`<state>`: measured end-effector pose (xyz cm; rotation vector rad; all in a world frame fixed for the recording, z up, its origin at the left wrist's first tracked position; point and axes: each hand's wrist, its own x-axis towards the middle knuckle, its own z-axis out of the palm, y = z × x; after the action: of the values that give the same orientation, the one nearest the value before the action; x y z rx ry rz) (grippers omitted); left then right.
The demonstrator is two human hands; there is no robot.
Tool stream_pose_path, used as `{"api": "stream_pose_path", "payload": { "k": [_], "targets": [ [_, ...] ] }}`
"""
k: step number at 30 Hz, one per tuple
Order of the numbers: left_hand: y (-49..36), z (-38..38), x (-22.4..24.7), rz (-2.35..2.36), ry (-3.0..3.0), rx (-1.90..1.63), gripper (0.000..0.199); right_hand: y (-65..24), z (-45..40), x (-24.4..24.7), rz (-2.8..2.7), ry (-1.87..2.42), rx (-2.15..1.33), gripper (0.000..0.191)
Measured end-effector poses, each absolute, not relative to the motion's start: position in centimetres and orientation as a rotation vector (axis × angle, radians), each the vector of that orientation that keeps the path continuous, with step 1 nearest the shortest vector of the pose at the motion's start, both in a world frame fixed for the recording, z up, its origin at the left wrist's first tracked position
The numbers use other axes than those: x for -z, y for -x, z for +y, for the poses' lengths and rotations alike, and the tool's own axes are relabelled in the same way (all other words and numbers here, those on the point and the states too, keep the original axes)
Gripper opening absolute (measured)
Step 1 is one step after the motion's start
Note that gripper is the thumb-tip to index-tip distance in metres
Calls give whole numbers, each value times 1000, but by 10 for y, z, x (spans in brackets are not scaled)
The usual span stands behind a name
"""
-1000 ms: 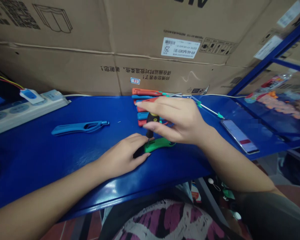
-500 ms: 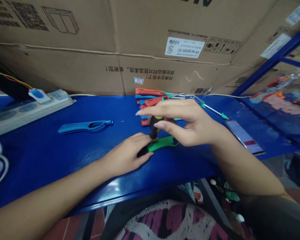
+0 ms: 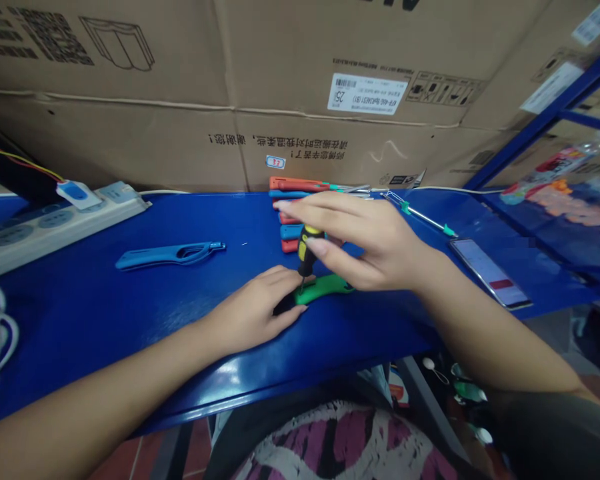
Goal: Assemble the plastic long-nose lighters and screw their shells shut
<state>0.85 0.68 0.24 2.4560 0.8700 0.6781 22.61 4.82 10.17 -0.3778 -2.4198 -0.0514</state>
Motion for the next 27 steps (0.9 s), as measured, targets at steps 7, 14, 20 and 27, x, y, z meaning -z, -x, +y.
{"api": "stream_pose_path", "payload": {
  "k": [7,14,20,27],
  "targets": [
    [-9,7,-3,851,-2456,-706,27,-228,52,-98,-2387,392,176,34],
    [-9,7,-2,867,-2456,-689,28,-228,52,-101,-2392,355,-111,25],
    [-9,7,-3,874,-2447,-683,27,-226,48,-101,-2414,332,-130,32],
    [-9,8,-2,864,-2435,-690,27,-227,49,-100,-2363,339,95,27]
  ]
}}
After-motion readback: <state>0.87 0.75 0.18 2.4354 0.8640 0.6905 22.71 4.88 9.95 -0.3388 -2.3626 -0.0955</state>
